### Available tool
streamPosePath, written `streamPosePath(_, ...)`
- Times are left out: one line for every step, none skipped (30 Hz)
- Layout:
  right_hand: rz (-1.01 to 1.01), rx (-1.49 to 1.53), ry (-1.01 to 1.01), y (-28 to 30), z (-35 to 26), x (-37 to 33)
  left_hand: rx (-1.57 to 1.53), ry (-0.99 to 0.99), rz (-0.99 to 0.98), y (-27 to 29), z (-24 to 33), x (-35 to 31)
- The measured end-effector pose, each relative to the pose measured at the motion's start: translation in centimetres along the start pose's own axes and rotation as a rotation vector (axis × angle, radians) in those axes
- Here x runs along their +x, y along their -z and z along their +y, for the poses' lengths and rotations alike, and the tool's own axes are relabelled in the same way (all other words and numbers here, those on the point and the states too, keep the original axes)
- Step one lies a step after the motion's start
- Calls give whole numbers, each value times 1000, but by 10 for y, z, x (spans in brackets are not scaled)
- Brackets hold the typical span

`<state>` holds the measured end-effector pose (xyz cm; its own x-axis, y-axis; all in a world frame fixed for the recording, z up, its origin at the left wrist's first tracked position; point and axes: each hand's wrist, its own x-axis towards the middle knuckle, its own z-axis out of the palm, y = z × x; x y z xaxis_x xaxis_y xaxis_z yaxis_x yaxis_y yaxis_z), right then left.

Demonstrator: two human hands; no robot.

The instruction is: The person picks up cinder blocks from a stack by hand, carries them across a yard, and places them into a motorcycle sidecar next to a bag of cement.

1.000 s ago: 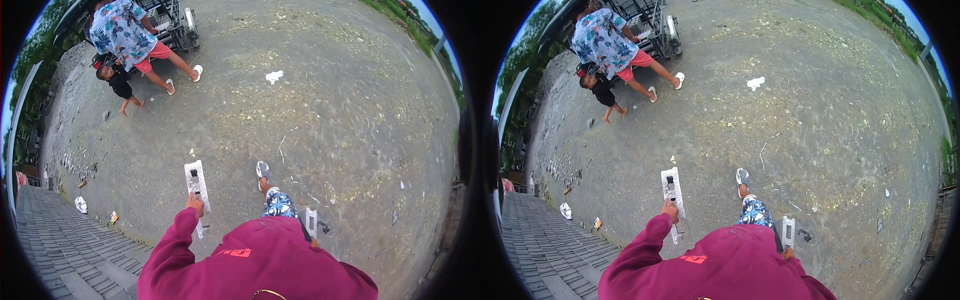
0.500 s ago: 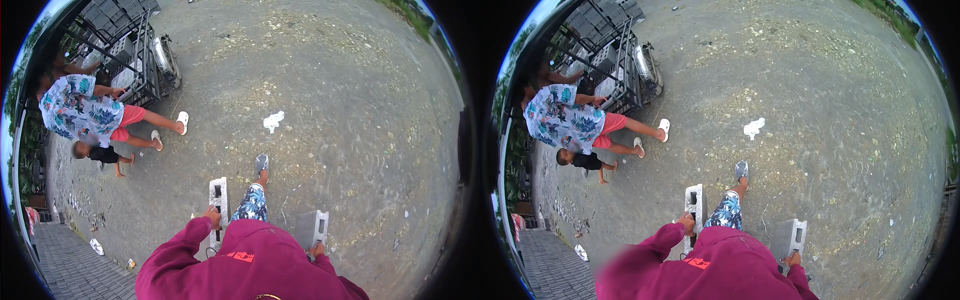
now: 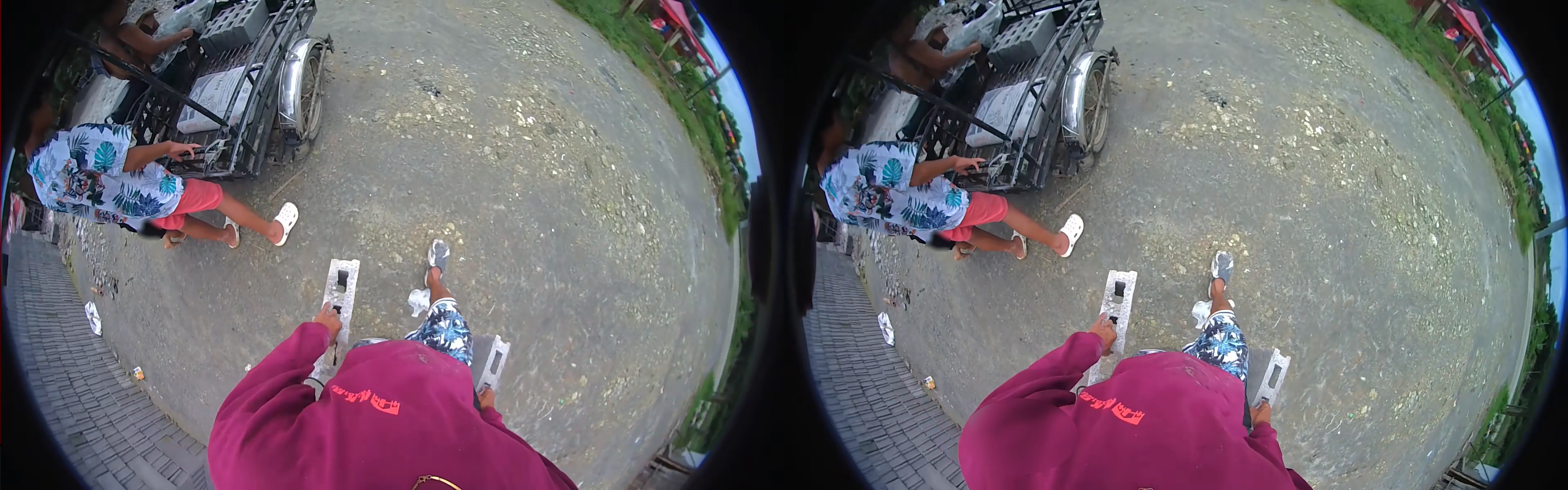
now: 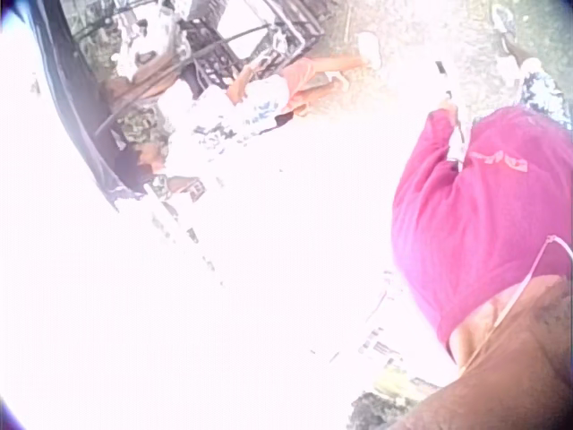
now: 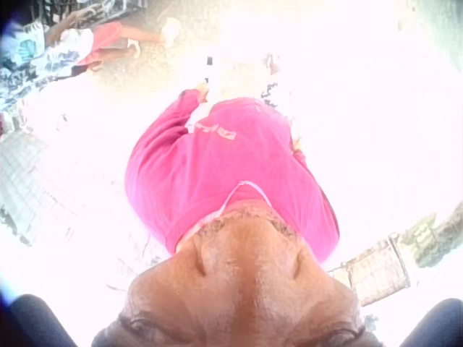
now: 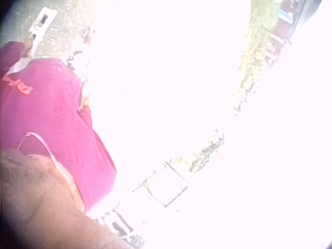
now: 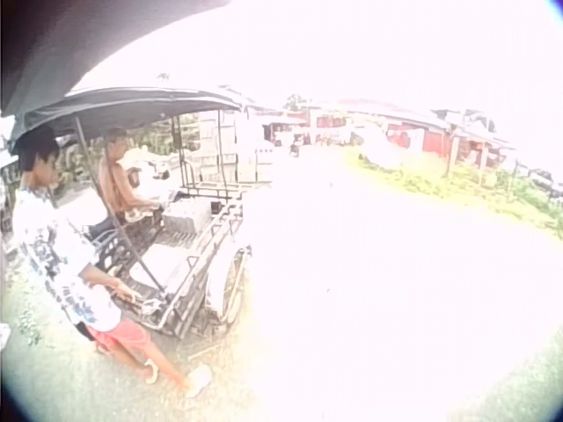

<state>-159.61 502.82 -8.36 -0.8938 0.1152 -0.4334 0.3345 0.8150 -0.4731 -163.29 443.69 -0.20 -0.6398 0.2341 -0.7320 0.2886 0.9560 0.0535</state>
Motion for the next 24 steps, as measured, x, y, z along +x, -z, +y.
streamPosePath(-63,-62,-19,11,-20,48,-25,25,0,28,-12,21)
streamPosePath(-132,-122,-21,19,-44,97,-27,60,38,50,-29,39)
streamPosePath(-156,-169,-7,38,-64,141,-34,75,69,76,-36,57)
streamPosePath(-166,-199,15,50,-91,188,-59,113,70,105,-49,73)
streamPosePath(-151,-226,46,68,-118,239,-70,141,94,145,-64,99)
streamPosePath(-144,-258,60,85,-141,272,-111,127,48,170,-73,112)
streamPosePath(-121,-288,80,104,-171,320,-151,111,8,199,-85,127)
streamPosePath(-125,-308,104,115,-209,354,-157,163,24,213,-99,132)
streamPosePath(-116,-334,92,130,-243,386,-179,168,9,232,-107,137)
streamPosePath(-209,-252,9,152,-281,420,-260,181,23,254,-118,146)
streamPosePath(-211,-271,37,176,-310,454,-333,203,54,281,-136,162)
streamPosePath(-282,-371,45,196,-351,485,-344,215,23,297,-147,177)
streamPosePath(-340,-471,45,209,-389,519,-361,234,39,317,-165,199)
streamPosePath(-306,-519,44,219,-417,559,-369,238,69,337,-179,221)
streamPosePath(-308,-543,68,227,-448,593,-383,243,96,352,-191,243)
streamPosePath(-317,-547,85,234,-479,626,-386,287,86,364,-208,261)
streamPosePath(-312,-555,96,243,-511,667,-417,292,103,383,-230,285)
streamPosePath(-411,-566,30,252,-543,701,-433,296,79,399,-249,303)
streamPosePath(-411,-604,33,262,-569,728,-449,300,55,414,-266,319)
streamPosePath(-376,-681,130,268,-604,753,-471,338,41,430,-283,332)
streamPosePath(-336,-758,224,276,-640,779,-506,332,50,450,-304,345)
streamPosePath(-375,-707,232,278,-687,818,-514,356,51,470,-326,356)
streamPosePath(-377,-748,230,293,-720,848,-526,372,44,493,-333,365)
streamPosePath(-367,-700,311,296,-754,874,-554,375,44,509,-342,373)
